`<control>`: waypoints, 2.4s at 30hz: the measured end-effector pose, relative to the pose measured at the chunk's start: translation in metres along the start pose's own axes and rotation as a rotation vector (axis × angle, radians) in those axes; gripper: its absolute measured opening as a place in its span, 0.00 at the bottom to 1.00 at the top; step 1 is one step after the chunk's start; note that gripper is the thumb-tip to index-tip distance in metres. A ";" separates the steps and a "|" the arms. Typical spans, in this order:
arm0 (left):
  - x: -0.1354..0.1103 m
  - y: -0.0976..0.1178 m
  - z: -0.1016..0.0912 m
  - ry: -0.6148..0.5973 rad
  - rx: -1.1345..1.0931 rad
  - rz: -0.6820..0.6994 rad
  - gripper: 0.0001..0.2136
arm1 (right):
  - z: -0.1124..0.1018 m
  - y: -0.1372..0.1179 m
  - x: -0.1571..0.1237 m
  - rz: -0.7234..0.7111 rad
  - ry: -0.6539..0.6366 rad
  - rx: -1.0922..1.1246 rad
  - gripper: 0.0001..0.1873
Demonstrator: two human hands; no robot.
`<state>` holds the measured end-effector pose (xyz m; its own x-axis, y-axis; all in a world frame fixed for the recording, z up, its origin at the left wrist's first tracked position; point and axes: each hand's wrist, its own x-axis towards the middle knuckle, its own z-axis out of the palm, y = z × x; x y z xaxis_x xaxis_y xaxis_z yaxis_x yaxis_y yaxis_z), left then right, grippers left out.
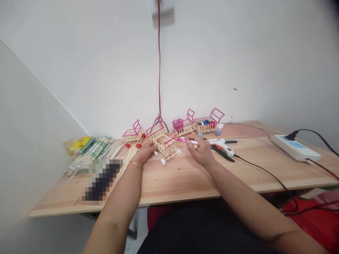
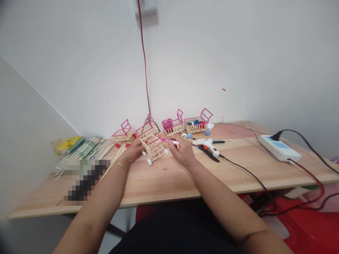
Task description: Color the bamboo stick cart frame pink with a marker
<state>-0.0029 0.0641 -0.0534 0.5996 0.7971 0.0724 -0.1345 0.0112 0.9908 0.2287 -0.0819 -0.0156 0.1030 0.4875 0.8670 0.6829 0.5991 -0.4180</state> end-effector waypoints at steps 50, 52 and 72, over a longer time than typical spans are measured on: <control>0.000 0.001 0.001 -0.018 0.006 0.007 0.21 | 0.002 -0.006 -0.002 -0.024 -0.037 0.012 0.08; 0.000 0.000 0.000 -0.010 0.006 0.002 0.21 | 0.002 -0.005 -0.002 -0.014 -0.025 0.008 0.08; -0.002 0.002 0.002 -0.014 -0.003 -0.003 0.22 | 0.001 0.001 -0.002 -0.006 0.012 -0.043 0.06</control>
<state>-0.0032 0.0611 -0.0511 0.6108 0.7886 0.0709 -0.1351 0.0156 0.9907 0.2285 -0.0822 -0.0179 0.1072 0.4764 0.8727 0.7138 0.5741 -0.4011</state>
